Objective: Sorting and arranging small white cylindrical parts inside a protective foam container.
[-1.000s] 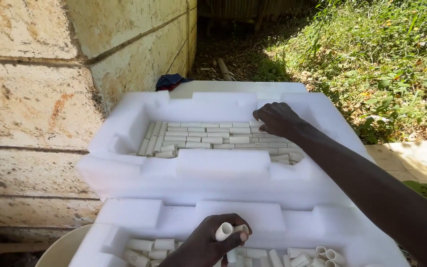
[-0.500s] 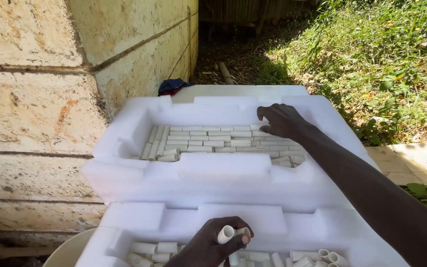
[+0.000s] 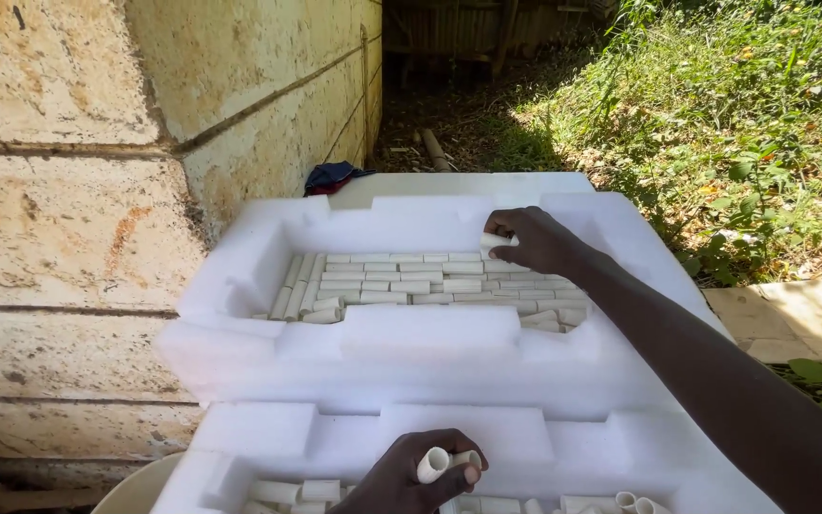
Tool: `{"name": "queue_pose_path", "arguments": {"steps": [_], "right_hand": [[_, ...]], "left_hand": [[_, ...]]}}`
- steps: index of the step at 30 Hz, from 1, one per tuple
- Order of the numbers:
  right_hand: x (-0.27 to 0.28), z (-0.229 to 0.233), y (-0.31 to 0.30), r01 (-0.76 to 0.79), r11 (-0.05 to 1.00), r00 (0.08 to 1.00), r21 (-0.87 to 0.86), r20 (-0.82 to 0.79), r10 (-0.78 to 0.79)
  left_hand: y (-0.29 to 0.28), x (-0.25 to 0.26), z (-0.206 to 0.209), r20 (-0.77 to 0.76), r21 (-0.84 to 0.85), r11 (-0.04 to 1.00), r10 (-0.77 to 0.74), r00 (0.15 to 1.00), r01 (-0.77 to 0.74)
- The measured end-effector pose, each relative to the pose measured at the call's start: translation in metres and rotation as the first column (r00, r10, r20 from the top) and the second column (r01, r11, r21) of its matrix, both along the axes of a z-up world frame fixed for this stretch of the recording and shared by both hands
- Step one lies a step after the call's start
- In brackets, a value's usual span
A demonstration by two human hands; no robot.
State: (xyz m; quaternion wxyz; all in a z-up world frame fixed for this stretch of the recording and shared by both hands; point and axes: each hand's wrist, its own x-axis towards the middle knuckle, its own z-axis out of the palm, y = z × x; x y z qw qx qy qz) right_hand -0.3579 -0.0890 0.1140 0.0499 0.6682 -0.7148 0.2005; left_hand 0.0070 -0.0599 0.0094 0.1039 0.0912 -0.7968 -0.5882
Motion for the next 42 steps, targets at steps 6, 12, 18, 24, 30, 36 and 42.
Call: {"name": "queue_pose_path", "arguments": {"steps": [6, 12, 18, 24, 30, 36, 42], "right_hand": [[0.031, 0.0, -0.009, -0.031, 0.997, 0.977, 0.068, -0.208, 0.045], [0.032, -0.002, -0.009, -0.107, 0.977, 0.973, 0.185, -0.183, 0.142], [0.021, -0.003, -0.008, -0.228, 0.963, 0.974, 0.145, 0.046, 0.224], [0.008, -0.009, -0.013, -0.291, 0.95, 0.953, 0.117, -0.047, 0.298], [0.046, 0.007, 0.003, -0.074, 0.948, 0.996, 0.31, -0.03, 0.087], [0.04, -0.006, -0.012, -0.018, 0.955, 0.946, 0.296, -0.304, 0.112], [0.037, -0.008, -0.013, -0.095, 0.944, 0.902, 0.317, -0.373, 0.217]], "left_hand": [[0.0, 0.001, 0.001, -0.032, 0.039, 0.999, -0.025, 0.999, 0.026], [-0.003, -0.002, -0.005, -0.068, 0.018, 0.999, -0.043, 0.997, 0.044], [-0.001, 0.0, -0.001, -0.026, 0.01, 1.0, -0.02, 0.999, 0.021], [-0.002, -0.001, -0.002, -0.051, 0.007, 0.999, -0.038, 0.998, 0.038], [-0.002, 0.001, 0.002, -0.032, 0.025, 0.999, -0.045, 0.998, 0.046], [-0.002, 0.0, 0.0, 0.003, 0.069, 0.997, -0.018, 1.0, 0.018], [-0.001, 0.0, 0.001, -0.001, 0.058, 0.998, -0.015, 1.0, 0.016]]}}
